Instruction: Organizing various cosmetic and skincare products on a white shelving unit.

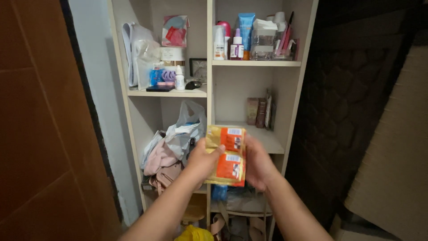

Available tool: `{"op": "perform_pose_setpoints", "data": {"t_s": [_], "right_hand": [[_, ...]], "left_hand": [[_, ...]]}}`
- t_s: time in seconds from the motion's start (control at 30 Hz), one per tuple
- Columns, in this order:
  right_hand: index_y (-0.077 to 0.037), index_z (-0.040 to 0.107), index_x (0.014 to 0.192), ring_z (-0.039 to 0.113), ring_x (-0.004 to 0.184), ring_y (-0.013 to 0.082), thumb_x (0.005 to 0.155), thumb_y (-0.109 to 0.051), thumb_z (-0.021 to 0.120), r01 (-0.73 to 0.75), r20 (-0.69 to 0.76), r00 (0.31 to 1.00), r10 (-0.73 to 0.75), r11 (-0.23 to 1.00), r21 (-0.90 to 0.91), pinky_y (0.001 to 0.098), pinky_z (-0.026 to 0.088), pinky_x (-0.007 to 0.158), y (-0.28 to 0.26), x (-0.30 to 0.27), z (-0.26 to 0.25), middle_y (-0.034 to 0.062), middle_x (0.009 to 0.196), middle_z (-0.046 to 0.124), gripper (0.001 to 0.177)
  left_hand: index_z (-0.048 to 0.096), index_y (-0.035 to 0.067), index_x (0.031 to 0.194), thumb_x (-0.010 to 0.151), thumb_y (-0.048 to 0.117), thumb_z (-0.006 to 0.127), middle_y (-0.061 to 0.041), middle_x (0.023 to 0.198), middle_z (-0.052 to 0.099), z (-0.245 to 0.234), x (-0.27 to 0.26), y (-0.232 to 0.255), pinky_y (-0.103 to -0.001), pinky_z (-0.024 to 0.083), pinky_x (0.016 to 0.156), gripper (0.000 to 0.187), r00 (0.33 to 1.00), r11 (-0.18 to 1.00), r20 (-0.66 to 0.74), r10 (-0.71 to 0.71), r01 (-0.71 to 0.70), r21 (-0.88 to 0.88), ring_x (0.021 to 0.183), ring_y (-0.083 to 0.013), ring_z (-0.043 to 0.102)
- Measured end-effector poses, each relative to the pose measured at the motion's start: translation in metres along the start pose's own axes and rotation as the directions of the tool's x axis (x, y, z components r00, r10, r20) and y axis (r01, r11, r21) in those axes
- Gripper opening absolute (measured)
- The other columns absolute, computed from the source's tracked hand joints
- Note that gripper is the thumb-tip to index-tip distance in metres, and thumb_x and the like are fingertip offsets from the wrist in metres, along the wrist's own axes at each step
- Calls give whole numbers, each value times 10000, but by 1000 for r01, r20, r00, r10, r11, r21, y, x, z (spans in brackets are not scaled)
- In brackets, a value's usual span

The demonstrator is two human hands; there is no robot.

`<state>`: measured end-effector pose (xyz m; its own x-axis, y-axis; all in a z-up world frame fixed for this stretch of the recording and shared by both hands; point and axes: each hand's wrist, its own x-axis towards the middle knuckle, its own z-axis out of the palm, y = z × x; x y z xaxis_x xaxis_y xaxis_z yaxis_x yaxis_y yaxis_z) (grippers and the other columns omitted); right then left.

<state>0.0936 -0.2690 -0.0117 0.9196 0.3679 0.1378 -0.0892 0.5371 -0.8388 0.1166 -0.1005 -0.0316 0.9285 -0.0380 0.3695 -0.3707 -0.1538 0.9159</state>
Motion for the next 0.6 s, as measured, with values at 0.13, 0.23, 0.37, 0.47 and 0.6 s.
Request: {"op": "perform_pose_setpoints", "data": {"t_s": [0.13,0.23,0.37,0.47,0.6], "right_hand": [[-113,557,1330,719,991,220,931,-227,549,-16,-73,997,-10,938,-345,455,578,873,0,-1,-1,94,1164,724,415],[-129,546,1334,729,903,196,943,-172,569,-70,-139,990,8,893,-445,440,579,777,1,9,-22,80,1111,734,394],[-81,614,1259,731,832,162,994,-230,575,-97,-137,990,25,826,-555,361,624,750,4,37,-63,80,1027,763,306],[-88,648,1211,692,746,173,1018,-295,567,-128,-164,986,22,731,-670,363,584,652,2,62,-96,75,955,754,294],[-79,648,1191,713,717,196,1008,-290,561,-53,-198,977,-74,820,-570,383,586,636,-19,99,-104,91,945,759,292]], "left_hand": [[523,41,1254,921,275,714,-136,1144,735,1,15,-17,-360,549,903,449,993,999,-107,42,-44,-19,1029,-206,704],[469,105,1297,924,221,653,-116,1162,710,1,19,-27,-353,542,890,432,1000,992,29,12,-8,-123,1021,-200,686],[410,114,1370,966,216,596,-106,1186,669,2,23,-36,-353,538,871,456,975,981,184,-121,146,-130,1021,-204,643],[409,50,1375,987,283,625,-115,1179,682,6,48,-78,-326,561,825,502,975,981,218,-39,79,-179,1012,-190,661],[282,211,1474,972,405,575,-50,1177,650,-2,40,-32,-353,497,635,613,940,961,225,-256,273,-47,893,-171,594]]}}
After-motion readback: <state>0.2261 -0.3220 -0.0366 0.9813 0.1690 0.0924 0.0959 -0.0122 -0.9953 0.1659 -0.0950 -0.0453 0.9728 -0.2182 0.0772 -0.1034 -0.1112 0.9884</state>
